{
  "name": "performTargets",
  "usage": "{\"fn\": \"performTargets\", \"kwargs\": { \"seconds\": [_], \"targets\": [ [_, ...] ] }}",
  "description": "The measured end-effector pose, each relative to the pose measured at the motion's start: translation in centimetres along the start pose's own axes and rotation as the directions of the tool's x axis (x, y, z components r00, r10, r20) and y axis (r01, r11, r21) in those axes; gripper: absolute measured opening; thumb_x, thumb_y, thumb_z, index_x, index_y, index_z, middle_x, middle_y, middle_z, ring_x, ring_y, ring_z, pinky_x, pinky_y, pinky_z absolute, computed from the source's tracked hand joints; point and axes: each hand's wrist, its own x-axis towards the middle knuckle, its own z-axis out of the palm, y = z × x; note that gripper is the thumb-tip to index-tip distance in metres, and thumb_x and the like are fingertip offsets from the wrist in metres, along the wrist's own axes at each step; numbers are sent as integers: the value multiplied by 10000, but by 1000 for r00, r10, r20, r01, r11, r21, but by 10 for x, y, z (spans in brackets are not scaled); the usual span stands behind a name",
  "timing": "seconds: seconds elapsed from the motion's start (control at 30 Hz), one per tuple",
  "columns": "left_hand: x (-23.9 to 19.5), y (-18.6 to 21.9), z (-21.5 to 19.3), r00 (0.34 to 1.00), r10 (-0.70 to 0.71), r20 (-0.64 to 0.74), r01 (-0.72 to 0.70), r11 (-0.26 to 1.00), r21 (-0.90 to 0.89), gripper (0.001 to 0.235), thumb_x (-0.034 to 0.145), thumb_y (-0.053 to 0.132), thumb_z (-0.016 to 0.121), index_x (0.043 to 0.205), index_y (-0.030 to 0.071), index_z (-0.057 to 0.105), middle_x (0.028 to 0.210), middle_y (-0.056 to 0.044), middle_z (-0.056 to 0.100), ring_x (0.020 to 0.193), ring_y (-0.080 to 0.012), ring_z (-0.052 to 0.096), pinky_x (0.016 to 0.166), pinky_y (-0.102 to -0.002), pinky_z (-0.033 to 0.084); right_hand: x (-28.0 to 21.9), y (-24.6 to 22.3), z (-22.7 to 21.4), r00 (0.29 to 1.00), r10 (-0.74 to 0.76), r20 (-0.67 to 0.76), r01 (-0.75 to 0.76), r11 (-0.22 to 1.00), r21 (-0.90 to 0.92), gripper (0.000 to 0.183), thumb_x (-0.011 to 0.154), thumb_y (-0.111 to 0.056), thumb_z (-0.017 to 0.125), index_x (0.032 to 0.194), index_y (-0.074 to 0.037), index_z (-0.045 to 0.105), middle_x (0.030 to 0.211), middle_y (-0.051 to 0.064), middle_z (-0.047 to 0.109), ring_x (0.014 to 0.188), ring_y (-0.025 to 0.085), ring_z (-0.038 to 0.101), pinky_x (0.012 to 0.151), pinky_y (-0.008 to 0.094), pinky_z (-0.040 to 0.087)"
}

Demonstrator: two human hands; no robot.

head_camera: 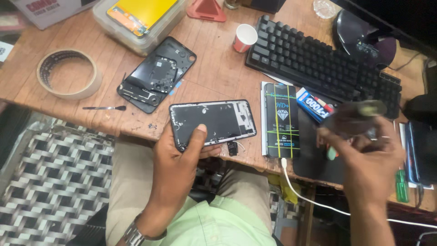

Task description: The person uses a metal prying tool to remove adhesive residue from the back of a disassembled smartphone. They repeatedly scrape the surface, occasionally applying liquid from a small bottle to assist in residue removal. The person also handles small blue adhesive pieces and a second disassembled phone on the table.

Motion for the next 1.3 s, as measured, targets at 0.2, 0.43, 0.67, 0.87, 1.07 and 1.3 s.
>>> {"fn": "performTargets", "kwargs": {
  "seconds": [0.2, 0.43, 0.67, 0.87, 1.07, 1.3],
  "targets": [
    [4, -4, -1, 1000, 5, -23, -5, 1000, 3, 294, 950, 53, 601, 1227, 6, 517, 1085, -117, 690, 868, -193, 740, 736, -355, 678, 4, 27, -42, 944, 203, -259, -167, 974, 154, 418, 868, -71, 846, 1218, -89, 619, 1053, 9, 660, 850, 95, 608, 631, 206, 440],
    [6, -5, -1, 989, -90, -114, 92, 996, 12, 438, 882, -43, 605, 1267, 62, 425, 1149, -119, 625, 953, -252, 725, 766, -418, 645, -1, 70, -93, 899, 190, -396, -129, 976, 176, 441, 816, -62, 834, 1191, -101, 606, 1116, 1, 668, 1018, 92, 675, 890, 216, 568],
    [4, -16, -18, 985, -98, -145, 99, 995, -4, 506, 820, -76, 615, 1227, 92, 365, 1167, -164, 615, 954, -266, 734, 769, -393, 623, -13, 100, -107, 893, 286, -348, -234, 954, 185, 442, 833, -77, 891, 1198, -47, 643, 1107, 17, 692, 984, 115, 662, 899, 244, 540],
    [5, -26, -31, 965, -196, -177, 202, 979, 18, 318, 895, 13, 702, 1149, 47, 513, 922, -135, 692, 693, -170, 666, 518, -283, 510, -27, 120, -99, 846, 377, -377, -361, 925, 115, 454, 815, -106, 898, 1183, -63, 636, 854, 1, 652, 580, 89, 516, 452, 249, 367],
    [-3, -20, -23, 966, -234, -107, 247, 961, 124, 351, 856, 43, 695, 1183, -24, 588, 841, -155, 780, 632, -133, 704, 529, -251, 560, -37, 147, -105, 889, 336, -311, -287, 938, 193, 547, 928, -59, 861, 1288, 54, 464, 1097, 121, 658, 743, 194, 697, 619, 375, 604],
    [-3, -17, -18, 937, -347, -38, 344, 901, 265, 316, 867, 86, 713, 1151, -46, 677, 799, -119, 782, 616, -105, 696, 515, -236, 542, -48, 185, -120, 881, 322, -347, -340, 940, 8, 535, 1035, -199, 803, 1300, 128, 473, 1073, 178, 645, 862, 291, 707, 678, 409, 616]
  ]
}}
